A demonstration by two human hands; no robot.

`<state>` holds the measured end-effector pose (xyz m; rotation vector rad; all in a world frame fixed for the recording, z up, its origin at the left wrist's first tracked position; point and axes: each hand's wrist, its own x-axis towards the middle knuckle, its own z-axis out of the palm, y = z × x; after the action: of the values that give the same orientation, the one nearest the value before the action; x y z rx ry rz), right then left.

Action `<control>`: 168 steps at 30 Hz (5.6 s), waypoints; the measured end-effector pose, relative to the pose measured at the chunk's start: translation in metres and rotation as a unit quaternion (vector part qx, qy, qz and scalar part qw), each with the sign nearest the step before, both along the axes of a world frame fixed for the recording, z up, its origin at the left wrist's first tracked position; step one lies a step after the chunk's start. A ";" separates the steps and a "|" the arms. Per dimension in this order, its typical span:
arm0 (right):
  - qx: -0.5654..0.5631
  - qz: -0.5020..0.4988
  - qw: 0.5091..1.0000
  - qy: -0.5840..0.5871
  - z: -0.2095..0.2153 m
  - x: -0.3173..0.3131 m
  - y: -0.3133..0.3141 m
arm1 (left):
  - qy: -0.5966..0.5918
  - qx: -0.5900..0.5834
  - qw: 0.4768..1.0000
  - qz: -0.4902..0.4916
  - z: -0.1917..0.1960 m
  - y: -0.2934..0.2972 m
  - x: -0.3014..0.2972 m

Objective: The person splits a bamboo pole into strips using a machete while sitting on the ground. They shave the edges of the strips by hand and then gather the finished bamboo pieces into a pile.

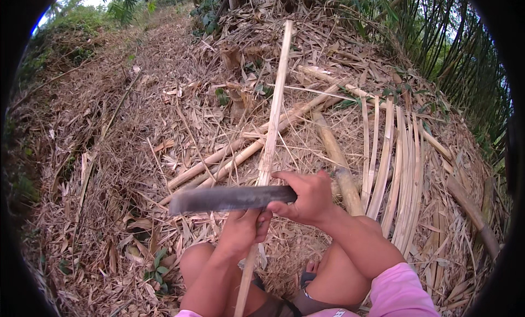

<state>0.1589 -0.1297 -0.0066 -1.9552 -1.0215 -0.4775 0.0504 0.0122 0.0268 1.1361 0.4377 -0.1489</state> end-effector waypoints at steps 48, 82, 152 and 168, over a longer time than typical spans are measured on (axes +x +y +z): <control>-0.147 -0.076 0.973 -0.158 -0.009 0.032 0.009 | -0.014 0.104 0.994 0.018 -0.012 -0.002 -0.002; -0.186 -0.105 0.938 -0.274 -0.015 0.059 -0.015 | -0.005 0.202 0.979 -0.038 -0.006 -0.002 -0.026; 0.522 -0.166 0.750 0.372 -0.007 0.137 -0.067 | 0.091 0.034 0.991 -0.094 -0.009 -0.005 -0.032; 0.340 -0.028 0.743 0.575 -0.004 0.065 -0.002 | 0.069 0.088 0.984 -0.140 -0.009 -0.002 -0.018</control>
<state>0.2242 -0.1315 -0.0102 -1.1892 0.0618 0.3357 0.0321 0.0104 0.0175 1.3642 0.4174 -0.4437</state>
